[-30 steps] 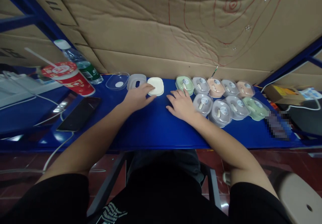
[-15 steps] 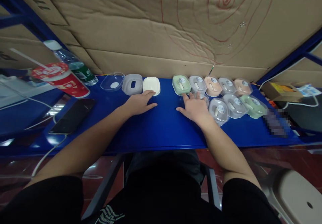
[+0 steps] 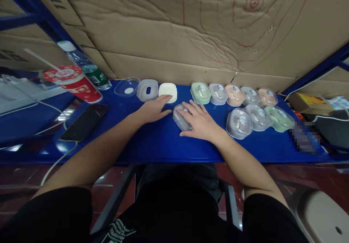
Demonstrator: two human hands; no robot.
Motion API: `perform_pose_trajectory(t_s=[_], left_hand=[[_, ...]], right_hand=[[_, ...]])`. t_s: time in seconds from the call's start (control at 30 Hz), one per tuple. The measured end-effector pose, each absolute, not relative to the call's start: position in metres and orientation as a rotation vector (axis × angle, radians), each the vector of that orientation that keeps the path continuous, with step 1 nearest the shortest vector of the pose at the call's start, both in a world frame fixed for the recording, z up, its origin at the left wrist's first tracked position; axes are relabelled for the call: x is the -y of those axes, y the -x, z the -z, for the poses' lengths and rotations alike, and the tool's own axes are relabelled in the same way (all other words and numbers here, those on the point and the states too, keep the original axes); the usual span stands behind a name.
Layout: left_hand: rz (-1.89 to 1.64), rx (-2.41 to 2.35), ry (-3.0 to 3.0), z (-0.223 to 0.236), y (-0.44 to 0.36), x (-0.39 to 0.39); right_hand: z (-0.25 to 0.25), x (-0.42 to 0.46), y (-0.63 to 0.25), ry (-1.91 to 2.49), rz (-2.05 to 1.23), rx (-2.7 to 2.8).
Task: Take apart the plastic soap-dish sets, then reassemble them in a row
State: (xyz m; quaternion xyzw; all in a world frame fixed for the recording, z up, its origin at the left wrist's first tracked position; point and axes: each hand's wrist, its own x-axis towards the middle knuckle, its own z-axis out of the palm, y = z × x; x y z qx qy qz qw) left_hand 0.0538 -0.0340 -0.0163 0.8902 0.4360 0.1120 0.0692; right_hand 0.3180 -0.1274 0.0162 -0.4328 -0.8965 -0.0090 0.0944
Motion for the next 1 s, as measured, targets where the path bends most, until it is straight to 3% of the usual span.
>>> perform_pose_trajectory(t_s=[0.17, 0.4, 0.7, 0.87, 1.0], left_hand=[[-0.605, -1.148, -2.665, 0.01, -0.052, 0.037], [-0.54, -1.017, -2.674, 0.011, -0.057, 0.04], [-0.708, -1.032, -2.689, 0.005, -0.054, 0.042], [-1.001, -1.338, -2.565, -0.008, -0.055, 0.047], [-1.238, -1.786, -2.19, -0.02, -0.029, 0.03]], right_hand=[[-0.011, 0.118, -0.327, 1.315, -0.185, 2.53], [0.001, 0.107, -0.329, 1.118, -0.398, 2.307], [0.005, 0.106, -0.329, 1.162, -0.183, 2.232], [0.002, 0.112, -0.33, 1.287, 0.041, 2.111], [0.002, 0.107, -0.331, 1.256, 0.001, 2.05]])
